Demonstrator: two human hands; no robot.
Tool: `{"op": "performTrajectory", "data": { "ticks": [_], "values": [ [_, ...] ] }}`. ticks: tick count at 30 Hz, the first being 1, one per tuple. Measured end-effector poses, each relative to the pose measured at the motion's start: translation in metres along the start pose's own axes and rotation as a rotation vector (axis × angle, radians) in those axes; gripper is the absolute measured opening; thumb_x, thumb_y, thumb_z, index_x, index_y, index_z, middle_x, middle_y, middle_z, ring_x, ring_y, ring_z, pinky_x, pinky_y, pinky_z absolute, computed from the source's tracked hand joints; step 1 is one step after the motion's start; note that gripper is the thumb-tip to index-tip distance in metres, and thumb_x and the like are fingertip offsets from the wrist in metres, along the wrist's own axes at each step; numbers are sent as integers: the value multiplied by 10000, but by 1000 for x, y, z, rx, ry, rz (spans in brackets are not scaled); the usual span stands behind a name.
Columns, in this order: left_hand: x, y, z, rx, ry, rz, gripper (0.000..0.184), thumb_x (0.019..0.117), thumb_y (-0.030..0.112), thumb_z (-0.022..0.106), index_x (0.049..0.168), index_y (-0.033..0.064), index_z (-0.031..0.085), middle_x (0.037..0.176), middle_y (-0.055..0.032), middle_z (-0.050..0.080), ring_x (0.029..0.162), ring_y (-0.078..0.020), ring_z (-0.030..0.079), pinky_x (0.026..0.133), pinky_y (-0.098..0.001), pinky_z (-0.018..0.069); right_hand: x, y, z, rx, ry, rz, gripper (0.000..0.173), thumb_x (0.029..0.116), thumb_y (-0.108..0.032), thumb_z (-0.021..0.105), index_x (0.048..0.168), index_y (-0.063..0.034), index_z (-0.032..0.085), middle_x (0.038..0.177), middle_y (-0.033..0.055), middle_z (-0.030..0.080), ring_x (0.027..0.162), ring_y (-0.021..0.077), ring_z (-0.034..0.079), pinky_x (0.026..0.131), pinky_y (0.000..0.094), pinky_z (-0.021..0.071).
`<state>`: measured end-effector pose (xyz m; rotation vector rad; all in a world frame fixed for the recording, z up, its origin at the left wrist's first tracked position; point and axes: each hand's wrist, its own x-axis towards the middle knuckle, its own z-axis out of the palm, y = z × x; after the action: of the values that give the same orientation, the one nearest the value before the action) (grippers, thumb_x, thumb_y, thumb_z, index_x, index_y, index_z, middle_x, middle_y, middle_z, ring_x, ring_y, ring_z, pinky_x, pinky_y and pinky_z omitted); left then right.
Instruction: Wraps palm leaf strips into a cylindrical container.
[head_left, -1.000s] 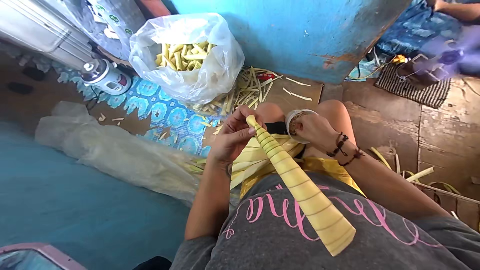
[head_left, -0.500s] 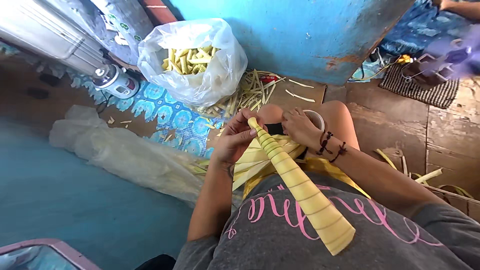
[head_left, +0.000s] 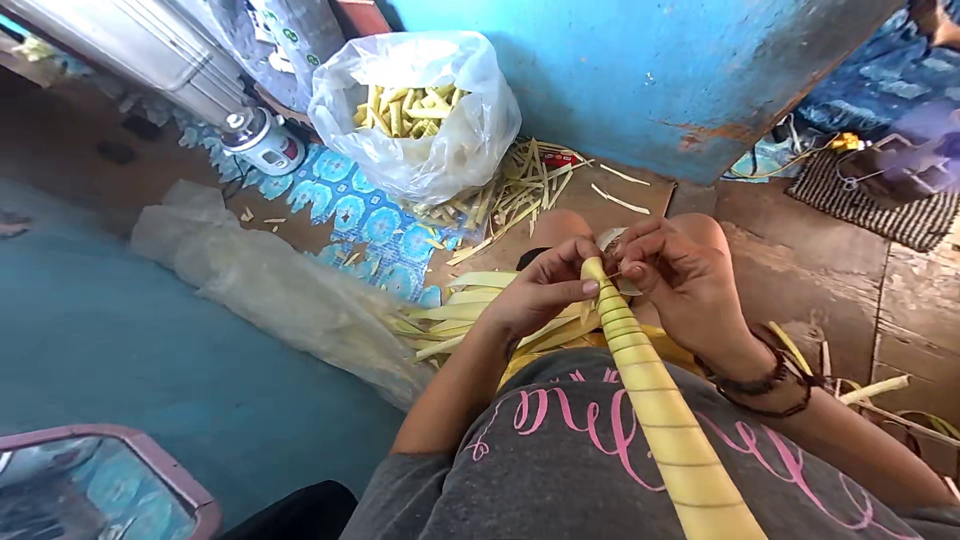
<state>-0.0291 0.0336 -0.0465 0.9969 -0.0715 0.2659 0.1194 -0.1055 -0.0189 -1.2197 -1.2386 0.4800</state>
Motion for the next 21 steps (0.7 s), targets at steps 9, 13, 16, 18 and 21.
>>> {"op": "performTrajectory", "data": {
  "ticks": [9,13,16,18,21],
  "values": [
    [-2,8,6,41,-59,-30,177,983,86,575,1082,232,579,1023,64,650,990,-62,626,905,-280,517,-3,-2,2,-74,-5,-55,63,1005,-143,600,980,-87,613,1104,-11,597,968,0,612,812,154,560],
    [0,12,10,82,-56,-46,171,990,83,559,1074,231,568,1017,70,648,974,-51,629,895,-271,524,-4,-6,4,-111,28,-55,57,983,-126,626,966,-71,627,1093,-4,612,965,-3,616,809,148,558],
    [0,16,14,179,-46,-52,175,996,82,524,1085,230,552,1024,85,639,966,-34,621,880,-258,527,-3,-8,5,-122,31,-38,56,977,-107,624,957,-54,630,1094,10,619,947,-7,621,799,140,555],
    [1,17,15,204,-51,-42,179,1000,63,514,1096,211,545,1009,86,631,942,-19,614,860,-238,526,-2,-9,6,-127,29,-34,70,976,-119,635,946,-56,633,1080,7,623,934,-11,619,792,136,552],
    [2,15,19,214,-41,-48,176,1002,37,503,1085,190,533,988,81,630,917,-6,619,837,-222,530,-2,-8,6,-118,22,-25,79,980,-133,646,944,-63,640,1069,5,632,961,3,623,818,149,551]
  ]
}}
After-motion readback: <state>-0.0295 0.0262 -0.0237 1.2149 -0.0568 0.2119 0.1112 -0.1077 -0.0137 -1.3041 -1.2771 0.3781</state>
